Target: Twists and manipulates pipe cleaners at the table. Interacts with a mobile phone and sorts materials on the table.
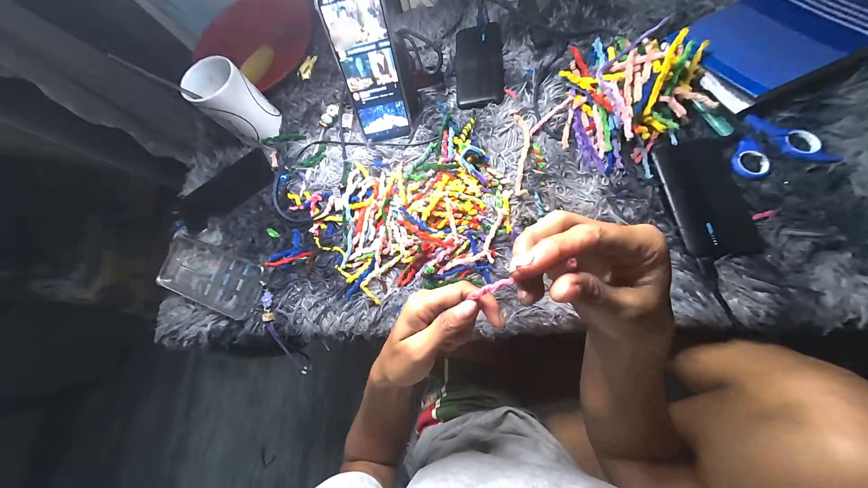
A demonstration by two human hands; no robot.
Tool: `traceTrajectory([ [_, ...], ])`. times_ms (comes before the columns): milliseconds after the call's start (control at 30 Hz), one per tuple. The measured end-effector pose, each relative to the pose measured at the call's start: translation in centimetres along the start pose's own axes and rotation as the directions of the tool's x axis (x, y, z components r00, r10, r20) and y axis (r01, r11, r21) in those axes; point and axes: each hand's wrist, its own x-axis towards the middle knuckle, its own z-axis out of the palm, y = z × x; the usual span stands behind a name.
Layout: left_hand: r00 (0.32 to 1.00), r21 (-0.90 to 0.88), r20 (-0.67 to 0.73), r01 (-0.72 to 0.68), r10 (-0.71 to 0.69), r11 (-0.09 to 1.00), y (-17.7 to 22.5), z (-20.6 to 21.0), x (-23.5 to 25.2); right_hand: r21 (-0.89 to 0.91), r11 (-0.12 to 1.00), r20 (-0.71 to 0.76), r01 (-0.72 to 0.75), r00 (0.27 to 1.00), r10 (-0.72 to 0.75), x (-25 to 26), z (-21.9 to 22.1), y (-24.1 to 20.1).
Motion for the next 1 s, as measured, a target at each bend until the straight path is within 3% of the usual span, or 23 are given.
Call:
traceTrajectory([
  [133, 1.0, -0.203, 0.027, 0.006, 0.0, 0.979, -0.7, 0.1, 0.2, 0.024, 0.998, -0.047, 0.055, 0.997, -0.054, -0.2, 0.0, 0.4],
  [333, 0.999, -0.131, -0.036, 0.031, -0.036, 0.991, -1.1, 0.6, 0.4, 0.049, 0.995, -0.045, 0.088, 0.995, -0.086, -0.3, -0.6, 0.1],
  [433, 0.999, 0.018, -0.05, 0.005, -0.004, 1.0, -1.2, 0.7, 0.6, -0.005, 0.993, -0.078, 0.116, 0.99, -0.116, -0.4, -0.8, 0.1],
  [533, 0.999, 0.229, -0.012, -0.044, 0.048, 0.972, -1.6, 1.2, 0.9, -0.086, 0.989, -0.203, 0.121, 0.97, -0.136, -0.4, -0.6, 0.0],
  [633, 0.997, 0.323, 0.008, -0.071, 0.072, 0.944, -2.2, 2.3, 0.9, -0.117, 0.988, -0.393, 0.103, 0.908, -0.142, -0.3, -0.2, 0.2],
  [733, 0.991, 0.409, -0.06, -0.086, 0.121, 0.908, -2.9, 3.7, 0.8, -0.189, 0.979, -0.524, 0.077, 0.835, -0.167, 0.0, 0.8, 0.5],
  [867, 0.973, 0.443, -0.113, -0.131, 0.201, 0.887, -3.7, 5.2, 0.4, -0.363, 0.928, -0.551, 0.081, 0.784, -0.284, 0.0, 1.4, 0.6],
  [1000, 0.959, 0.44, -0.154, -0.149, 0.238, 0.886, -3.8, 5.6, 0.1, -0.384, 0.92, -0.534, 0.074, 0.795, -0.287, 0.3, 1.3, 0.3],
])
